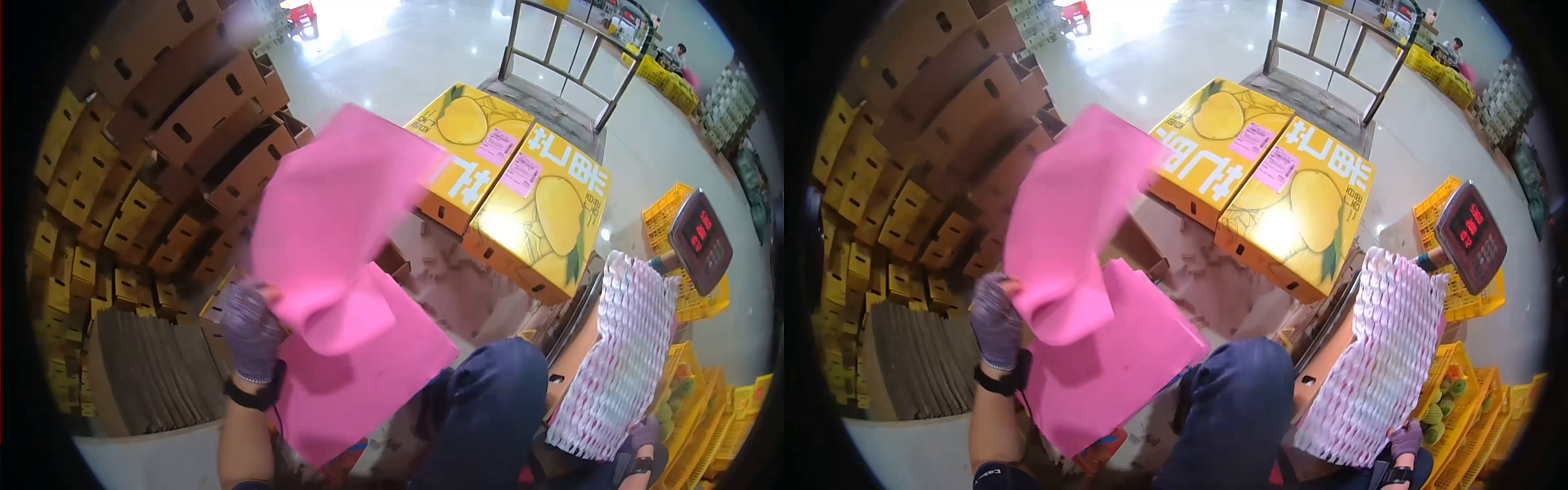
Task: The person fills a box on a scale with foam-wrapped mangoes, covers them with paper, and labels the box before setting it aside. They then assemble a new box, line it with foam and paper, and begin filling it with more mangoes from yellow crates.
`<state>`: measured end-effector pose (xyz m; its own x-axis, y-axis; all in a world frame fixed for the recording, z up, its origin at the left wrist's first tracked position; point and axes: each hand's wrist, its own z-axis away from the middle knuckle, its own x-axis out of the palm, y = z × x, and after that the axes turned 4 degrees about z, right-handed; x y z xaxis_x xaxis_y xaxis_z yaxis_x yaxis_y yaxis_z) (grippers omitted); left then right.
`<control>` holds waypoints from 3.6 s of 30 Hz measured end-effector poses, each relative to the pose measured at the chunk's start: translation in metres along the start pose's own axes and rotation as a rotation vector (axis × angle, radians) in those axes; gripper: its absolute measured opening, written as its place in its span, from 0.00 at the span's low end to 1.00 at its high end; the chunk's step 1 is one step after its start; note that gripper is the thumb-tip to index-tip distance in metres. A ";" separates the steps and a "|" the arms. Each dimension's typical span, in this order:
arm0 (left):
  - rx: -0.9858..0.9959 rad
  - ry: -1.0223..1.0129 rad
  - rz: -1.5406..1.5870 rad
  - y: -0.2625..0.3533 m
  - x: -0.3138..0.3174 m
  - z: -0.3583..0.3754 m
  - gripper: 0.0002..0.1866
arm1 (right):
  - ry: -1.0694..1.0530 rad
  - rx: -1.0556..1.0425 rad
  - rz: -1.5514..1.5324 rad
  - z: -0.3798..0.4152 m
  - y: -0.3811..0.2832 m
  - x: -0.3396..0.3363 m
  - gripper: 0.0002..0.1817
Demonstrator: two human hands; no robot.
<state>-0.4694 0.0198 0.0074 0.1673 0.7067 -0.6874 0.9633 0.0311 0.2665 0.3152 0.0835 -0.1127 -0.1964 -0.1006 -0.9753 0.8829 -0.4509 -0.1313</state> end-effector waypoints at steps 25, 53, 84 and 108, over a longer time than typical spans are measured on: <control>-0.907 -1.597 -0.093 -0.319 0.125 0.216 0.33 | -0.001 -0.074 0.234 -0.041 0.065 0.009 0.20; -0.928 0.698 0.586 -0.139 -0.043 0.080 0.43 | 0.054 -0.180 0.121 -0.069 0.092 0.066 0.16; -0.712 -0.936 1.364 0.281 0.116 0.037 0.29 | -0.087 0.096 -0.509 0.053 -0.041 -0.018 0.21; -0.812 -1.478 1.466 0.337 0.190 0.003 0.36 | -0.192 0.017 -1.217 0.071 -0.031 -0.046 0.46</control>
<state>-0.1124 0.1621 -0.0355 0.8333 -0.3521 0.4262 -0.1409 0.6102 0.7796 0.2669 0.0391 -0.0517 -0.9478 0.2650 -0.1772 0.0754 -0.3535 -0.9324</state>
